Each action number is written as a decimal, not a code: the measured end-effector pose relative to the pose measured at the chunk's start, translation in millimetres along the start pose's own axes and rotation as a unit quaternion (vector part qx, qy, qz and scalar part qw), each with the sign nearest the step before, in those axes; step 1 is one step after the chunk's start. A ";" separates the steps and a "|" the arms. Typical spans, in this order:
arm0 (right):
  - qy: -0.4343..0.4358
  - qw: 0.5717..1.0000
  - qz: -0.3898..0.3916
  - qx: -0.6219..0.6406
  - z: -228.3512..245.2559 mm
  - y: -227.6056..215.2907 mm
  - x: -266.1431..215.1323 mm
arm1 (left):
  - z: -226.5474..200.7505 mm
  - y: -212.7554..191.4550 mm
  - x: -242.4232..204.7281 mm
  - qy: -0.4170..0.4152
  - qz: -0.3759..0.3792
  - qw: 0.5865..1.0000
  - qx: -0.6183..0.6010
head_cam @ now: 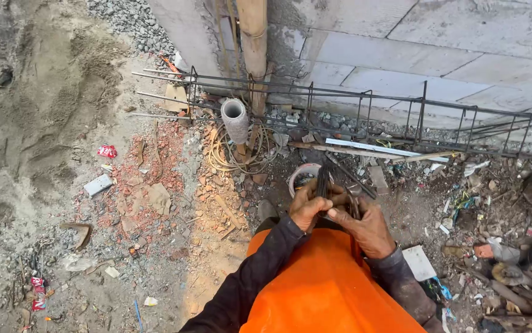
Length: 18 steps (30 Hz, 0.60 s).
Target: The person gathers wire from the ground, cuts it into pieces using shears, and then uses the shears to twist the wire pieces around the intersections of a metal rebar frame.
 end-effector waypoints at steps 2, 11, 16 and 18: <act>0.057 0.998 -0.040 0.000 -20.2 -6.7 -0.4 | 5.0 -4.2 2.2 0.020 0.001 1.000 -0.015; 0.072 0.979 -0.029 -0.189 -25.4 -29.0 13.6 | 22.1 -18.8 24.1 0.058 -0.044 0.993 -0.097; 0.081 0.975 -0.046 -0.202 -45.1 -37.9 24.6 | 40.0 -46.9 46.4 0.068 -0.072 0.995 -0.014; 0.087 0.967 -0.058 -0.234 -70.1 -50.2 30.2 | 40.6 -53.0 47.7 0.069 -0.111 0.991 0.018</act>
Point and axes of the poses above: each hand's wrist, its own x-axis towards the middle knuckle, its own y-axis out of the palm, z = x × y, the point moved 8 cm from there along x, towards the middle knuckle, and after that the axes turned 15 degrees about -x, right-handed, at the moved point
